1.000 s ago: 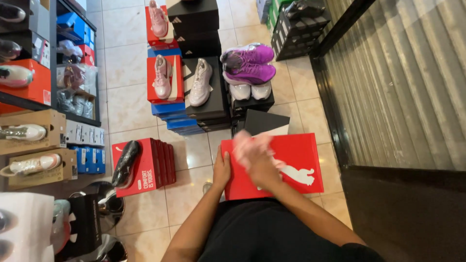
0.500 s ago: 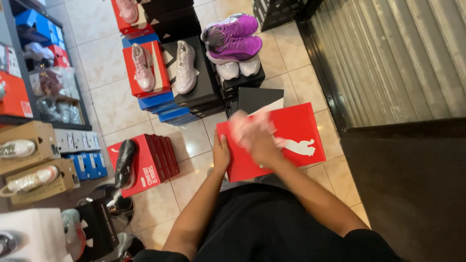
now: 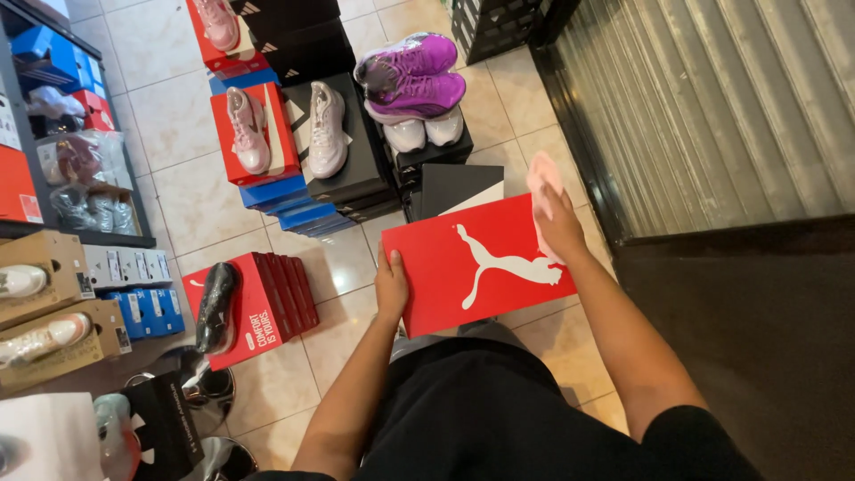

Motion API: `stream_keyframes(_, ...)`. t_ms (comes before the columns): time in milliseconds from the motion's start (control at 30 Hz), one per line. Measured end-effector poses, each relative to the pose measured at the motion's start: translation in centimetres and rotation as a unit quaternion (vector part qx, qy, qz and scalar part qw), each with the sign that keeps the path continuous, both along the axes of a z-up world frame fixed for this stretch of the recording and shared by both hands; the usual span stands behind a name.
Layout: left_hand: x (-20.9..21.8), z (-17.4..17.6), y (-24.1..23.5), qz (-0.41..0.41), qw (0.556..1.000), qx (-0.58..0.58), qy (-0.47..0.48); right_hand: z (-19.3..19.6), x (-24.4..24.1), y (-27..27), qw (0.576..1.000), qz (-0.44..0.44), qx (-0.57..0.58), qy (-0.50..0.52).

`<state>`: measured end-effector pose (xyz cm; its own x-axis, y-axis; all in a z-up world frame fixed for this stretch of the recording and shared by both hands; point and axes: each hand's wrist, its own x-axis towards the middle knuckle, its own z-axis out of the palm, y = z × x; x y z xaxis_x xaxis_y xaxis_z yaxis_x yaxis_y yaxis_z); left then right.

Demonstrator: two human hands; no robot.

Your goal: Inspecting the contents of shoe boxes in a warehouse

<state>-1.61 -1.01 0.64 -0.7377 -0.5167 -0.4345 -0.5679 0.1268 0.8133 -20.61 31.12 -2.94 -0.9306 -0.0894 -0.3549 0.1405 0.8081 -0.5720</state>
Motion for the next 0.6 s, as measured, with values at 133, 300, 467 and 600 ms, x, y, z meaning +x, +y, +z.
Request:
stream_keyframes(133, -0.2, 0.9, 0.6, 0.017, 1.000, 0.000, 0.009, 4.3, -1.2, -0.8, 0.942, -0.168, -0.279, -0.083)
stream_keyframes(300, 0.1, 0.4, 0.5, 0.034, 0.999, -0.001, 0.003, -0.1, 1.1, 3.3, 0.854, -0.278, -0.342, -0.276)
stream_keyframes(467, 0.0, 2.5, 0.9, 0.027, 0.999, -0.004, 0.045, -10.3, 5.8, 13.5, 0.845, -0.283, -0.356, -0.281)
stream_keyframes(600, 0.1, -3.8, -0.1, -0.047, 0.975, -0.178, 0.125, -8.2, 11.1, 12.4, 0.767, -0.460, -0.409, -0.183)
